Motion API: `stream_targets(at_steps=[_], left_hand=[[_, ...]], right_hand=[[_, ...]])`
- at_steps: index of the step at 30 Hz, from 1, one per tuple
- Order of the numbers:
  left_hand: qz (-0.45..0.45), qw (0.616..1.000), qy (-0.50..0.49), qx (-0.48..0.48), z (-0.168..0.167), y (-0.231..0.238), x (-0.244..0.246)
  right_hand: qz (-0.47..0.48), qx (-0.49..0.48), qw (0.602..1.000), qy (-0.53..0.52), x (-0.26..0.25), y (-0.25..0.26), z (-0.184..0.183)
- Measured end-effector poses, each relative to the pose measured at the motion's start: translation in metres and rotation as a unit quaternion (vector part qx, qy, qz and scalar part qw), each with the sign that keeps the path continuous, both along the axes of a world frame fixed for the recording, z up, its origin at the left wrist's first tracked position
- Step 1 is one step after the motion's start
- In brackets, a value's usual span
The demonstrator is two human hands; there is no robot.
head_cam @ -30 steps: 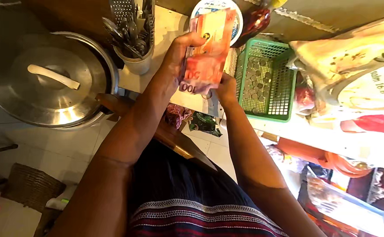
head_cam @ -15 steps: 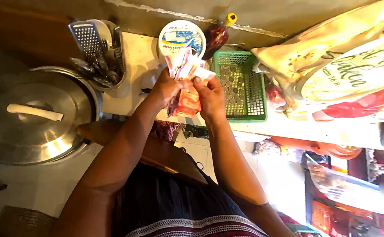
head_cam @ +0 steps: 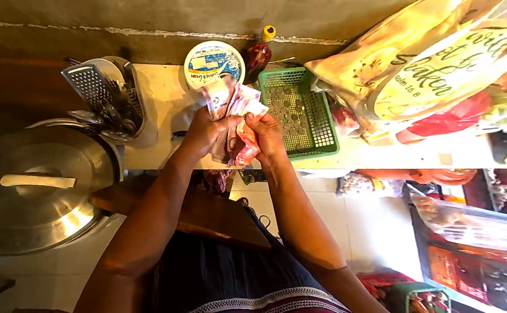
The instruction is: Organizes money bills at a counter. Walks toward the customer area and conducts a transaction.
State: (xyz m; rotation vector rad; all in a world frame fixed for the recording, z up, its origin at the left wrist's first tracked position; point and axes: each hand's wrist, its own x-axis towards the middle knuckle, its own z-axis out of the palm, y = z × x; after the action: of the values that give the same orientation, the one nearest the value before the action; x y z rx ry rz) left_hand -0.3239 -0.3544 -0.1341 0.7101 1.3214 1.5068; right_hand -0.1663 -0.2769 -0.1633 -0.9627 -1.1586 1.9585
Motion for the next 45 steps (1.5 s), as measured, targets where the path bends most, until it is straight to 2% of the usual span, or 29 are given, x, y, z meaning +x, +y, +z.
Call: stream_targets(at_steps=[2, 4, 6, 9, 13, 17, 21, 26, 29, 35, 40, 45], left_hand=[[-0.033, 0.997, -0.064, 0.002, 0.001, -0.001, -0.003], [-0.006, 0.995, -0.095, -0.037, 0.004, -0.001, -0.003], [0.023, 0.997, -0.045, -0.056, 0.000, 0.000, -0.003], [0.011, 0.997, 0.046, -0.063, -0.003, -0.002, -0.007], [-0.032, 0.998, 0.029, -0.045, -0.002, -0.003, -0.007], [-0.034, 0.995, 0.073, -0.058, -0.002, -0.001, -0.005], [-0.073, 0.997, -0.005, -0.001, 0.001, -0.006, -0.009], [-0.127, 0.990, -0.056, -0.008, 0.009, -0.009, -0.013], [-0.105, 0.993, -0.044, -0.011, 0.008, -0.009, -0.012], [0.005, 0.995, 0.067, -0.073, 0.002, -0.003, -0.006], [0.018, 0.993, 0.078, -0.089, 0.006, -0.002, -0.004], [0.003, 0.997, 0.019, -0.068, -0.001, -0.003, -0.004]], right_hand=[[0.003, -0.016, 1.000, 0.000, 0.002, 0.003, -0.002], [0.009, -0.029, 0.999, 0.010, 0.004, 0.004, -0.004], [0.015, -0.031, 0.999, 0.018, 0.004, 0.003, -0.005], [0.027, -0.011, 0.999, 0.019, 0.006, 0.003, -0.006], [0.036, 0.037, 0.998, -0.022, 0.008, 0.003, -0.001], [0.025, 0.060, 0.997, -0.049, 0.007, 0.002, 0.000], [0.005, 0.042, 0.998, -0.037, 0.007, 0.004, -0.006], [-0.007, -0.006, 1.000, 0.017, 0.010, 0.011, -0.008], [0.014, -0.011, 0.999, 0.027, 0.019, 0.010, -0.011], [0.005, 0.001, 0.999, 0.046, 0.017, 0.012, -0.014], [-0.024, -0.003, 0.999, 0.029, 0.012, 0.004, -0.012], [-0.032, 0.000, 0.999, 0.026, 0.011, 0.004, -0.014]])
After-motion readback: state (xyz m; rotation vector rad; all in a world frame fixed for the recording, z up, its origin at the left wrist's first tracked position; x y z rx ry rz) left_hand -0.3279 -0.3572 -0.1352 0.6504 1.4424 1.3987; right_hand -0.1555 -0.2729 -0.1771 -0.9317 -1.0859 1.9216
